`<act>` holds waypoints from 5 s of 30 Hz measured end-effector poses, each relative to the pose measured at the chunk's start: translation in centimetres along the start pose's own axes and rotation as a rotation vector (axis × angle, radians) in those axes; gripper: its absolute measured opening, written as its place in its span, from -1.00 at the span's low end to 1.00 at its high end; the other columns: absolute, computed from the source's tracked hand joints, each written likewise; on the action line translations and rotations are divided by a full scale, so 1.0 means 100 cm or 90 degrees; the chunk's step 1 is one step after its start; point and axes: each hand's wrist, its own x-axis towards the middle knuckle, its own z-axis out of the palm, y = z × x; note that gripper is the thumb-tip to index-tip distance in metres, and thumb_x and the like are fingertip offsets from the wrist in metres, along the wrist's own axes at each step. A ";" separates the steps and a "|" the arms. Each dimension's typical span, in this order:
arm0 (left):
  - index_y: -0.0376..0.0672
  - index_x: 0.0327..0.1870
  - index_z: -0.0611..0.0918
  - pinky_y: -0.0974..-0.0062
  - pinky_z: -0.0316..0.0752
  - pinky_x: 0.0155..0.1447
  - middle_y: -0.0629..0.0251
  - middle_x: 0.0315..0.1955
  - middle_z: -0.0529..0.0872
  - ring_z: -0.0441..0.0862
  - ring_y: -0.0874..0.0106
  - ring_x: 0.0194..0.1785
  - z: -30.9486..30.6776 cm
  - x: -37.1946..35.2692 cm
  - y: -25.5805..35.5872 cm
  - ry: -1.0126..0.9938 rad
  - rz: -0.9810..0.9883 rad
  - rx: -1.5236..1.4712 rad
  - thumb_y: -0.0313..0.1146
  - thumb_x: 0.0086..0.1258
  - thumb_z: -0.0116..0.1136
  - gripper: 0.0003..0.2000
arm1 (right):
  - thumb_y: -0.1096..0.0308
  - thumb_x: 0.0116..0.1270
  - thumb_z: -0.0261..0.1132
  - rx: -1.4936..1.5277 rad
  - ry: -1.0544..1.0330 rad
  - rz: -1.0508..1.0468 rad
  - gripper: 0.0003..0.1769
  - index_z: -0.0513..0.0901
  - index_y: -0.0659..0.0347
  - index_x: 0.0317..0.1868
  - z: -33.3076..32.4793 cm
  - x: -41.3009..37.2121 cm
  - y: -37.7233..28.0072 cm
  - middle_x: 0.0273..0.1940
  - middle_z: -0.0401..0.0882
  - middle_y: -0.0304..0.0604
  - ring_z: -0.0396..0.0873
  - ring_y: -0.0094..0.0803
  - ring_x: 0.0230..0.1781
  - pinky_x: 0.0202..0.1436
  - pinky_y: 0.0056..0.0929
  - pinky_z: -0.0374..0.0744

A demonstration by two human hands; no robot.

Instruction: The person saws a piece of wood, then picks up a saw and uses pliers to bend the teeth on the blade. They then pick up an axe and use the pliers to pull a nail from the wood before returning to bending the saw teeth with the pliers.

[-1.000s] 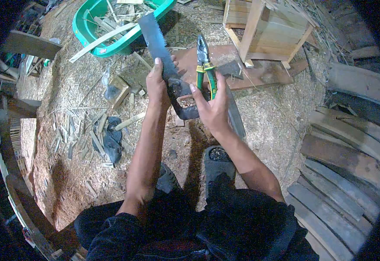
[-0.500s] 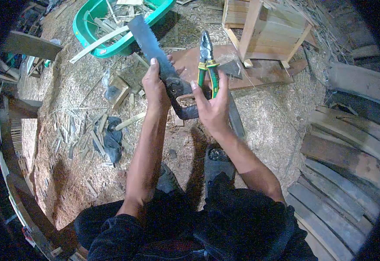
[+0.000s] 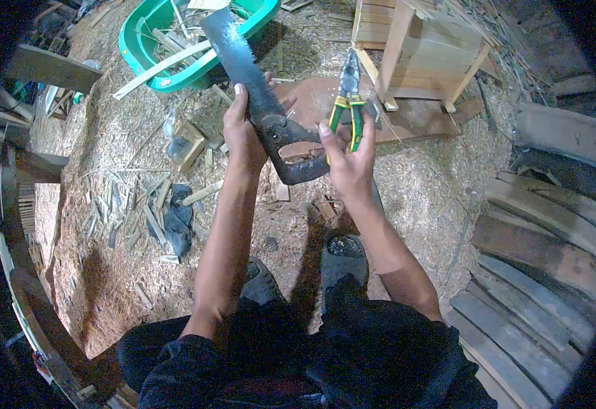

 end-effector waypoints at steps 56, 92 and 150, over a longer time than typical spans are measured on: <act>-0.15 -0.19 0.59 0.65 0.39 -0.21 0.50 -0.38 0.60 0.46 0.70 -0.33 -0.002 -0.003 -0.005 0.006 0.016 0.178 -0.16 0.61 -0.03 -0.74 | 0.26 0.33 0.42 -0.151 -0.122 -0.038 -0.53 0.40 0.29 0.07 0.014 -0.007 -0.018 -0.19 0.46 -0.23 0.46 -0.55 -0.19 -0.11 -0.48 0.50; -0.27 -0.19 0.48 0.36 0.34 -0.30 0.22 -0.51 0.48 0.39 0.44 -0.43 -0.019 -0.004 -0.010 0.120 0.379 0.603 -0.24 0.62 -0.18 -0.72 | 0.33 0.45 0.25 -0.140 -0.294 0.281 -0.60 0.27 0.24 0.14 0.013 -0.001 -0.072 -0.43 0.58 -0.15 0.45 -0.61 -0.71 -0.77 -0.59 0.38; -0.27 -0.29 0.42 0.25 0.33 -0.41 0.11 -0.60 0.49 0.43 0.30 -0.55 -0.012 -0.002 -0.016 0.150 0.419 0.558 -0.27 0.60 -0.15 -0.74 | 0.39 0.48 0.18 -0.045 -0.215 0.227 -0.70 0.31 0.25 0.09 0.018 -0.010 -0.075 -0.41 0.56 -0.19 0.45 -0.63 -0.65 -0.70 -0.63 0.39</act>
